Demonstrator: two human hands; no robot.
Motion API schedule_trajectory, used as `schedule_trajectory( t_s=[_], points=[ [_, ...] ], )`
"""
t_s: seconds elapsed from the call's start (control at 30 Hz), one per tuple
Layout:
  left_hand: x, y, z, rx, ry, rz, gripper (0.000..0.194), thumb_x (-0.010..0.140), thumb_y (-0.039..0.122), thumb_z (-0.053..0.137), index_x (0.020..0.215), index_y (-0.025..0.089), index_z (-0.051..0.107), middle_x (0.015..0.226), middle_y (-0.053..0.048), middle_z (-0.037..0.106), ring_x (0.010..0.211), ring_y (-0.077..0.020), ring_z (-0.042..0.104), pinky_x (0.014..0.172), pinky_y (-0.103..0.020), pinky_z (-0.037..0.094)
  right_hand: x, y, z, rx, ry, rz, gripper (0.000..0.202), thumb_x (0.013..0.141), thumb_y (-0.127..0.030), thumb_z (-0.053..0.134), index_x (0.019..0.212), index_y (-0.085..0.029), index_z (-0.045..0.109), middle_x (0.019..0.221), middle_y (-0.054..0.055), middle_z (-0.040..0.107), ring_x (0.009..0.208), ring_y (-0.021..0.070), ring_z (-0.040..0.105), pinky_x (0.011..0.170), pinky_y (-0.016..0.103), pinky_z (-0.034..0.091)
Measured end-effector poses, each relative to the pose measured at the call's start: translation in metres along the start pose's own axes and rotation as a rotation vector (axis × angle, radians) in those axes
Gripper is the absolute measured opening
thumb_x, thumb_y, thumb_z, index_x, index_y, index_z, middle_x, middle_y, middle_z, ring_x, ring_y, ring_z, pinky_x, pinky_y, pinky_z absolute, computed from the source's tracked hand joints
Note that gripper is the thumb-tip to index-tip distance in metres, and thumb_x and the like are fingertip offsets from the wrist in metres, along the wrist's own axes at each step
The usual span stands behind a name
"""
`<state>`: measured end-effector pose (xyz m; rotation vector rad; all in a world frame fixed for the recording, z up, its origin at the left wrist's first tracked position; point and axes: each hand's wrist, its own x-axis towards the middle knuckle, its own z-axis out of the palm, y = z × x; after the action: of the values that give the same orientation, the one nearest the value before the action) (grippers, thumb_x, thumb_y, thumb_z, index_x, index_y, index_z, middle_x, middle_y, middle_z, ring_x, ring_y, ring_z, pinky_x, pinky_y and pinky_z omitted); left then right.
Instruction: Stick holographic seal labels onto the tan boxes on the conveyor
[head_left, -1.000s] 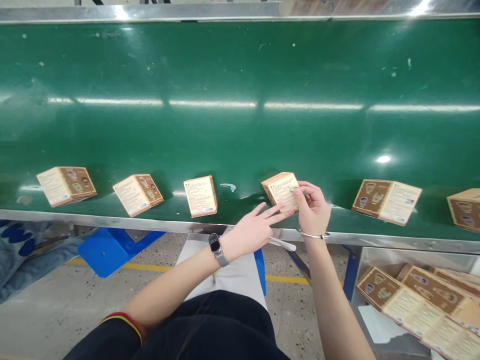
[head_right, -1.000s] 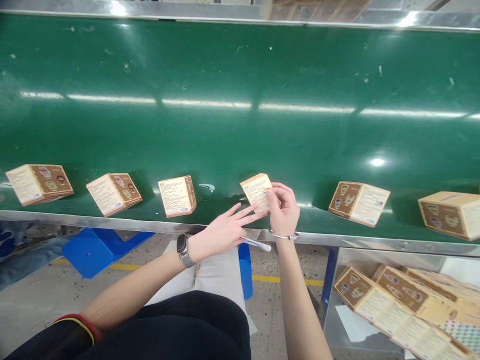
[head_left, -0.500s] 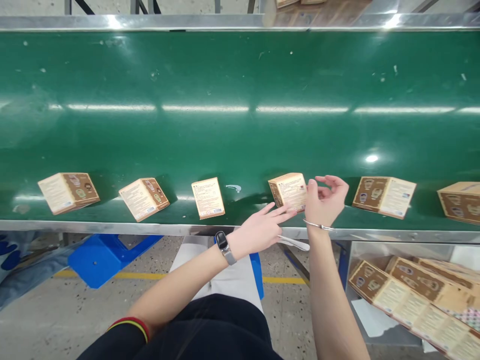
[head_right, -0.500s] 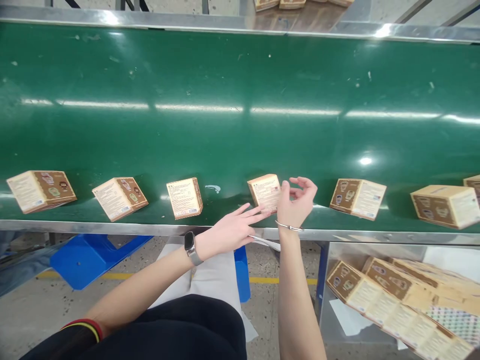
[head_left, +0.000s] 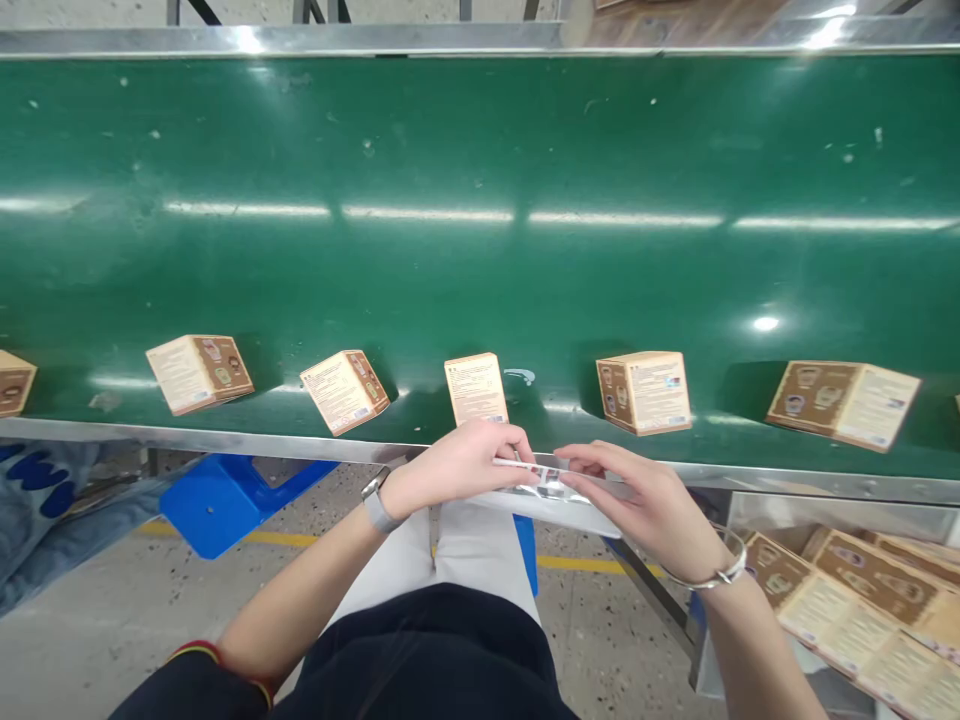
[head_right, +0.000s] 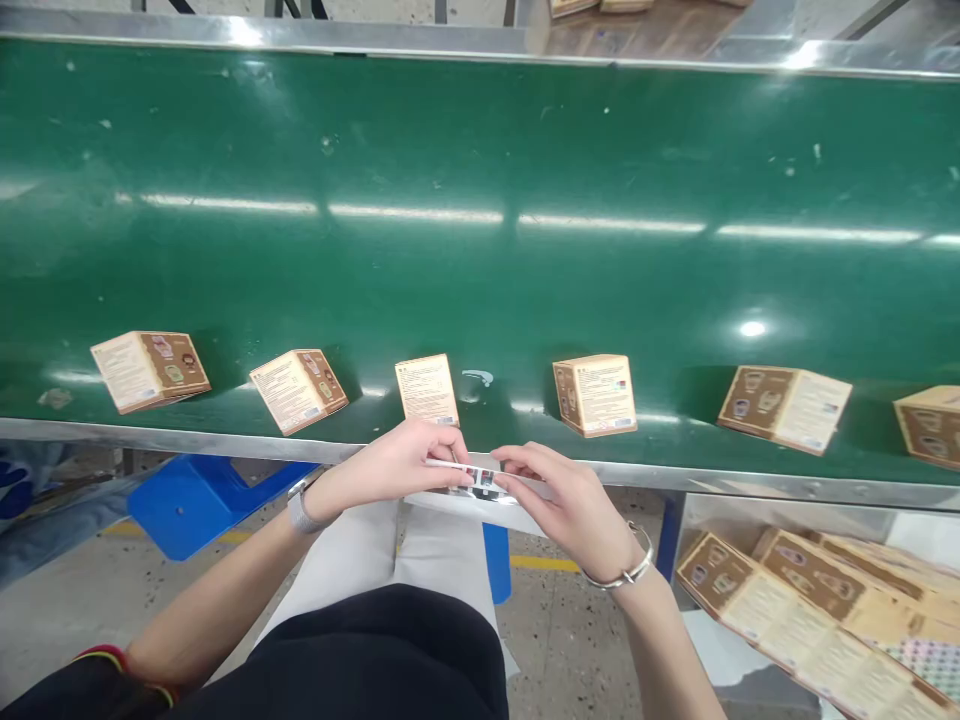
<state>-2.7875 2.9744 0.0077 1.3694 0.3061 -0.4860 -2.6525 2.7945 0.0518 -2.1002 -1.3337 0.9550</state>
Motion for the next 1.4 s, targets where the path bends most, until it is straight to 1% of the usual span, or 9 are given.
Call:
schedule_trajectory(
  t_s=[0.17,0.4,0.53,0.63,0.7,0.77,0.87,1.27,1.4],
  points=[
    [-0.006,0.002,0.001,0.011,0.090,-0.020,0.014,0.088,0.024,0.063,0.077,0.015,0.067,0.063,0.003,0.061,0.062,-0.0099,0.054,0.060,-0.021,0.037,0.005,-0.005,0.009,-0.210,0.114,-0.194,0.012,0.096,-0.023,0.055,0.102,-0.024,0.065,0.088,0.001,0.073,0.075,0.0171,0.068,0.068,0.033,0.052],
    [-0.006,-0.005,0.001,0.022,0.144,-0.028,0.018,0.090,0.028,0.060,0.080,0.015,0.068,0.074,0.000,0.067,0.068,-0.0119,0.059,0.061,-0.021,0.040,0.004,-0.014,0.023,-0.339,0.255,-0.254,0.014,0.091,-0.014,0.059,0.094,-0.026,0.066,0.099,0.005,0.074,0.095,0.0227,0.068,0.082,0.039,0.050],
    [-0.007,-0.018,0.002,0.242,0.172,-0.024,0.016,0.090,0.028,0.061,0.081,0.017,0.070,0.078,0.000,0.070,0.074,-0.0149,0.062,0.065,-0.024,0.044,0.009,-0.008,0.033,0.037,0.356,-0.014,0.006,0.089,-0.021,0.062,0.088,-0.026,0.065,0.103,0.006,0.072,0.099,0.0233,0.067,0.085,0.041,0.052],
    [-0.010,-0.033,0.008,0.526,0.150,0.158,0.012,0.087,0.028,0.067,0.080,0.020,0.073,0.101,-0.003,0.072,0.098,-0.0203,0.063,0.078,-0.029,0.050,0.023,0.008,0.051,0.395,0.571,0.280,0.010,0.087,-0.033,0.064,0.083,-0.023,0.065,0.108,0.009,0.070,0.105,0.0253,0.065,0.087,0.044,0.053],
    [-0.009,-0.043,0.014,0.694,0.154,0.329,0.013,0.086,0.027,0.068,0.077,0.020,0.074,0.132,-0.004,0.062,0.126,-0.0268,0.052,0.100,-0.040,0.047,0.034,0.021,0.066,0.550,0.701,0.387,0.018,0.083,-0.039,0.067,0.081,-0.021,0.064,0.110,0.010,0.069,0.107,0.0259,0.064,0.090,0.045,0.052],
    [-0.005,-0.051,0.021,0.831,0.133,0.437,0.014,0.086,0.024,0.068,0.074,0.019,0.074,0.153,-0.002,0.043,0.145,-0.0312,0.032,0.118,-0.050,0.030,0.043,0.032,0.079,0.611,0.798,0.440,0.021,0.080,-0.041,0.068,0.078,-0.020,0.063,0.110,0.010,0.069,0.108,0.0255,0.063,0.093,0.045,0.050],
    [0.002,-0.058,0.026,0.923,0.076,0.472,0.013,0.084,0.019,0.068,0.072,0.018,0.073,0.159,-0.002,0.032,0.150,-0.0299,0.021,0.123,-0.052,0.019,0.050,0.039,0.090,0.613,0.879,0.450,0.022,0.079,-0.041,0.068,0.075,-0.020,0.062,0.107,0.009,0.069,0.105,0.0237,0.063,0.092,0.043,0.049],
    [0.020,-0.050,0.028,0.865,0.006,0.479,0.015,0.086,0.020,0.066,0.073,0.019,0.073,0.158,0.000,0.032,0.150,-0.0251,0.023,0.123,-0.051,0.023,0.043,0.050,0.083,0.354,0.886,0.381,0.024,0.083,-0.044,0.064,0.082,-0.021,0.059,0.105,0.010,0.065,0.101,0.0229,0.063,0.084,0.040,0.053],
    [0.027,-0.051,0.030,0.867,-0.005,0.496,0.017,0.086,0.018,0.065,0.071,0.019,0.073,0.158,0.000,0.034,0.150,-0.0249,0.022,0.121,-0.053,0.026,0.047,0.051,0.084,0.189,0.982,0.429,0.024,0.083,-0.044,0.065,0.087,-0.020,0.058,0.102,0.010,0.066,0.096,0.0227,0.065,0.083,0.039,0.053]
  ],
)
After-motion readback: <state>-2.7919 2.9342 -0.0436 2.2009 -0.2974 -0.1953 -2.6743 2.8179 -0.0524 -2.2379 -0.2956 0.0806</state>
